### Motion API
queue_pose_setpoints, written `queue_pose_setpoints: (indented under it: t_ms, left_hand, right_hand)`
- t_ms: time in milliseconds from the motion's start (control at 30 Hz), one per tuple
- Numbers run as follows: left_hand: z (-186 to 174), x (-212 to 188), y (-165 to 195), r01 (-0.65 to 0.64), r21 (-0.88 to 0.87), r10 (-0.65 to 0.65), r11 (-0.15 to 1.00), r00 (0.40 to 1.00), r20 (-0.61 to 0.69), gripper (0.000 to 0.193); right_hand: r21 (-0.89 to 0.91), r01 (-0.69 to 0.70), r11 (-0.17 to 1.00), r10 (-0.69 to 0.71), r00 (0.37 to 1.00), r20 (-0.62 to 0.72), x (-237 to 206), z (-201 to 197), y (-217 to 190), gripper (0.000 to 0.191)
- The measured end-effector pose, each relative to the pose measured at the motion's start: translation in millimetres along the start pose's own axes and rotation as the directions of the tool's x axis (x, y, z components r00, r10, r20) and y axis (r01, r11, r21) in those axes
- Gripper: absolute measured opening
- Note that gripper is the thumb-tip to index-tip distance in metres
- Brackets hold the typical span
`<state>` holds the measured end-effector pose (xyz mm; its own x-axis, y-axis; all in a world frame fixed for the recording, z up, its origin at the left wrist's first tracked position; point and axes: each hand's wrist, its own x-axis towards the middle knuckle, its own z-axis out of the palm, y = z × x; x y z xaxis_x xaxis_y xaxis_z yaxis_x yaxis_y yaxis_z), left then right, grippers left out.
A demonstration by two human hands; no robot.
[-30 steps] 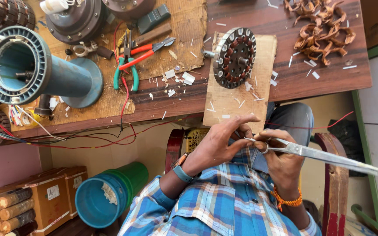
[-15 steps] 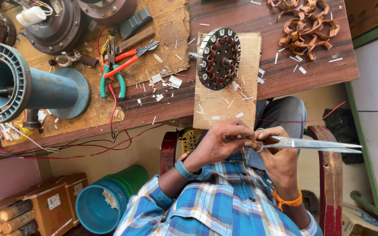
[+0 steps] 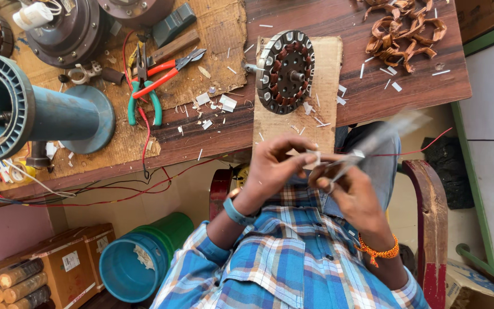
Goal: The person is repairing a motor rotor by inserting small white insulating pieces into the slots between copper windings. They use scissors to trim the insulating material and pliers to adjust the windings. The work is performed on a wooden workbench cluttered with tools and motor parts.
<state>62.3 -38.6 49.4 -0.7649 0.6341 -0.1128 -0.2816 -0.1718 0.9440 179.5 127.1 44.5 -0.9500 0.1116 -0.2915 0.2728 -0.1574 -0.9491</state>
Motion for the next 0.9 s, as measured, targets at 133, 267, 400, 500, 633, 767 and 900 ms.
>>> queue_pose_setpoints:
  t_ms: [133,267,400,500,633,767,900]
  left_hand:
    - [-17,4,1,-0.019,-0.199,0.013,0.980,0.999,-0.029,0.015]
    - [-20,2,10,0.007,-0.291,-0.005,0.957,1.000,0.007,0.018]
    - [-21,-2,22,0.115,-0.314,-0.112,0.942,0.993,0.028,0.034]
    - [-23,-1,20,0.114,-0.232,-0.109,0.966,0.993,0.038,0.030]
    - [-27,0,8,0.069,-0.242,-0.059,0.968,0.997,0.050,0.026]
    - [-34,-2,0,0.059,-0.238,-0.043,0.969,0.997,0.072,0.026]
    - [-38,-3,-2,0.046,-0.244,-0.033,0.969,0.998,0.056,0.026]
  right_hand:
    - [0.081,-0.199,0.977,0.147,0.893,0.425,-3,-4,2,0.083]
    - [0.039,-0.226,0.973,0.168,0.818,0.550,-7,-1,2,0.102]
    - [-0.047,-0.219,0.975,0.211,0.827,0.522,-6,3,-1,0.100]
    - [-0.066,-0.266,0.962,0.264,0.832,0.488,-5,1,-2,0.099]
    - [-0.034,-0.266,0.963,0.250,0.843,0.477,-6,1,2,0.098]
    - [-0.066,-0.237,0.969,0.239,0.846,0.477,-5,2,5,0.096]
    - [-0.094,-0.230,0.969,0.248,0.854,0.458,-4,3,4,0.086]
